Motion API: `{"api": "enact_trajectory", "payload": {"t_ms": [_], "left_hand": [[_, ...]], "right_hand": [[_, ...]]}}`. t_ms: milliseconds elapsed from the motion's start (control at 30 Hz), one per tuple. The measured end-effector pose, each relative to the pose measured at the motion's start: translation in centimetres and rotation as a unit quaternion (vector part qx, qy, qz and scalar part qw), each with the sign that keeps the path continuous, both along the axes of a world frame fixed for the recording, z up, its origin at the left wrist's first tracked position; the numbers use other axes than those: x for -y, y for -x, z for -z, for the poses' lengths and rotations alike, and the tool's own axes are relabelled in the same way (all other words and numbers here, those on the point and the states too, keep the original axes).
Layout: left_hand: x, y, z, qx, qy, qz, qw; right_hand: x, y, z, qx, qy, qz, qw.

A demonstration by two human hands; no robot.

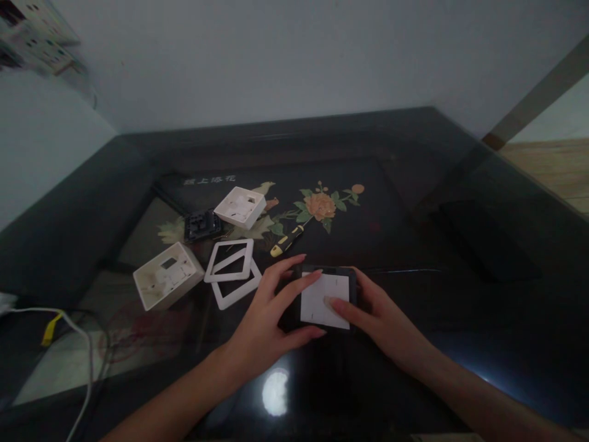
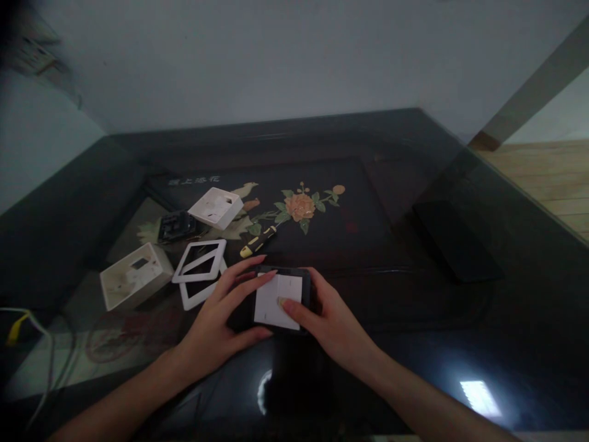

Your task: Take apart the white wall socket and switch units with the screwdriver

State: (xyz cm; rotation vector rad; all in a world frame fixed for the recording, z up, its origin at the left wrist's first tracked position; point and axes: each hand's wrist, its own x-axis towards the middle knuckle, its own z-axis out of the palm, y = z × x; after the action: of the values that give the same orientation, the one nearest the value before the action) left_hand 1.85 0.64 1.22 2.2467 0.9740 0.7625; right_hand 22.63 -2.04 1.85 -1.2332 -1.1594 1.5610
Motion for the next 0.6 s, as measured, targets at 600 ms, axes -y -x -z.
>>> {"api": "enact_trajectory", "payload": {"t_ms": [600], "left_hand": [[0.9, -1.2, -0.1, 0.17, 0.206, -0.093, 0.959]], "right_hand": [[1.4, 1.6, -0.3, 0.012, -0.017, 0.014, 1.0]]}}
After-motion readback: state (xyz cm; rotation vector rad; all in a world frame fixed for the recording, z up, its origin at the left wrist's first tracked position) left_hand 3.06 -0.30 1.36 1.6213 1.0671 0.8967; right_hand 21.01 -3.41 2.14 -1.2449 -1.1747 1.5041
